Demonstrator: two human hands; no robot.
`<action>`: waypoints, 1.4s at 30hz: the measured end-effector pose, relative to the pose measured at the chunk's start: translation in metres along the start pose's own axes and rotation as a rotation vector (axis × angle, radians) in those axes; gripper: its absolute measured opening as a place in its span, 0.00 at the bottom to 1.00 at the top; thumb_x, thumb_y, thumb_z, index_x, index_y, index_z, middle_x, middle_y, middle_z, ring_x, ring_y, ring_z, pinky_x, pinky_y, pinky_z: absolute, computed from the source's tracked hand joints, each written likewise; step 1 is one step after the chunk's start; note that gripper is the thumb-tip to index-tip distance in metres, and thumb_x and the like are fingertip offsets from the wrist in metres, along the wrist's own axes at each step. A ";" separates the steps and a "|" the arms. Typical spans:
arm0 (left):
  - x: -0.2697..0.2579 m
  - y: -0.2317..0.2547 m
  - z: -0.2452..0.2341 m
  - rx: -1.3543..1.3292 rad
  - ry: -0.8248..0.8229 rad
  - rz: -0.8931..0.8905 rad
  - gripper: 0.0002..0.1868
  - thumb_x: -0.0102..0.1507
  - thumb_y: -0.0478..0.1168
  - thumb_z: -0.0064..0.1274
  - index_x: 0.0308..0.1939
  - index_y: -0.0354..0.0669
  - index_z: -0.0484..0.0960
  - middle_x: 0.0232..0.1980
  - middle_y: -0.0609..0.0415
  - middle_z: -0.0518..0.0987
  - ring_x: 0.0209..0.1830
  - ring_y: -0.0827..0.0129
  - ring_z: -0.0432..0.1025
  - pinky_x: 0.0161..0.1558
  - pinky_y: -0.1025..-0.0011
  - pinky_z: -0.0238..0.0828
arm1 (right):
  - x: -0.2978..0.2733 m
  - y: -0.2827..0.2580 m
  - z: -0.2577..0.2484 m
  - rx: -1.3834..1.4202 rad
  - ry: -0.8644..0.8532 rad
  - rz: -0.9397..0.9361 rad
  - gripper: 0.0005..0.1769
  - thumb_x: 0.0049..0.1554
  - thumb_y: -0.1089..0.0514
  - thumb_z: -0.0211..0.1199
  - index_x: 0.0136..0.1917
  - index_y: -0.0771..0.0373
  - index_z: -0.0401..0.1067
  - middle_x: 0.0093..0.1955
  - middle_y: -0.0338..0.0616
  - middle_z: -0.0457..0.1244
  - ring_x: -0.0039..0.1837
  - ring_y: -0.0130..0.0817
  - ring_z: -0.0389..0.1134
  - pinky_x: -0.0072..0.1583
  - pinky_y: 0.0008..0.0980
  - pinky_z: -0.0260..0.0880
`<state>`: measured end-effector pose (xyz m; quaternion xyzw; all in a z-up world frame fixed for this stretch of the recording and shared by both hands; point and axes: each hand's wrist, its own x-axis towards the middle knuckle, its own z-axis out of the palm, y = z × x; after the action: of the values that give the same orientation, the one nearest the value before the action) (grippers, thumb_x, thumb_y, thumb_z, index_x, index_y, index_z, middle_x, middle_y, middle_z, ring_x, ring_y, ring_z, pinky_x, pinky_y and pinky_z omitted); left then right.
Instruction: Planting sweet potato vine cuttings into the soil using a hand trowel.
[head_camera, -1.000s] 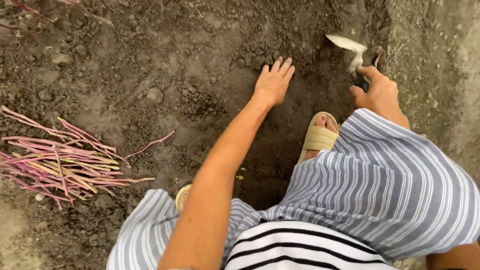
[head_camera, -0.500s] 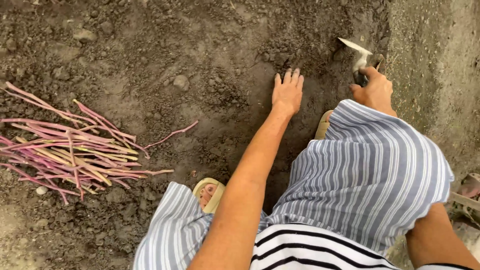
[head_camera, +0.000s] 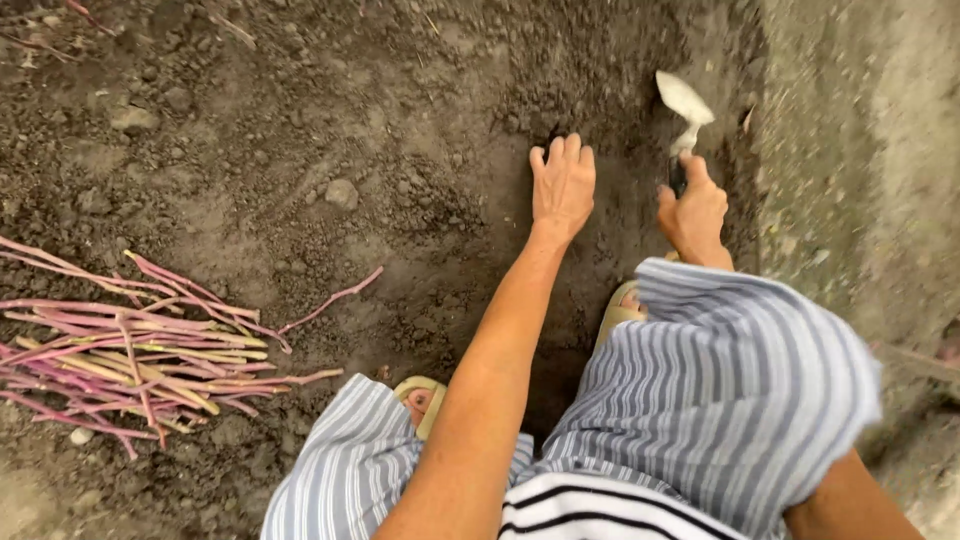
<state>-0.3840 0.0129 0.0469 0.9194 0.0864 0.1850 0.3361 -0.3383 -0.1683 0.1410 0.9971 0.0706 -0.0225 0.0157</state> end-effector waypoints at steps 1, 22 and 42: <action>-0.007 0.005 -0.009 0.004 0.047 0.024 0.13 0.57 0.27 0.61 0.42 0.42 0.78 0.47 0.51 0.71 0.48 0.60 0.67 0.57 0.53 0.60 | -0.016 -0.007 -0.007 0.055 0.023 -0.006 0.25 0.58 0.62 0.70 0.67 0.61 0.68 0.53 0.74 0.69 0.53 0.77 0.70 0.54 0.69 0.70; 0.006 0.059 0.045 0.363 -0.408 0.226 0.42 0.74 0.53 0.54 0.85 0.46 0.49 0.87 0.39 0.45 0.86 0.43 0.41 0.78 0.33 0.37 | 0.025 0.127 -0.041 0.533 -0.167 0.047 0.31 0.57 0.56 0.74 0.72 0.44 0.73 0.51 0.65 0.69 0.53 0.61 0.72 0.51 0.50 0.73; 0.012 0.067 0.032 0.642 -0.646 0.181 0.48 0.74 0.65 0.47 0.85 0.49 0.37 0.88 0.49 0.39 0.87 0.51 0.39 0.77 0.42 0.50 | -0.006 0.086 -0.091 0.525 -0.304 0.088 0.30 0.63 0.55 0.65 0.77 0.59 0.67 0.53 0.58 0.65 0.39 0.44 0.59 0.50 0.55 0.63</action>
<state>-0.3576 -0.0533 0.0712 0.9913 -0.0504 -0.1184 0.0269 -0.3287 -0.2508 0.2346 0.9545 0.0159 -0.1881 -0.2311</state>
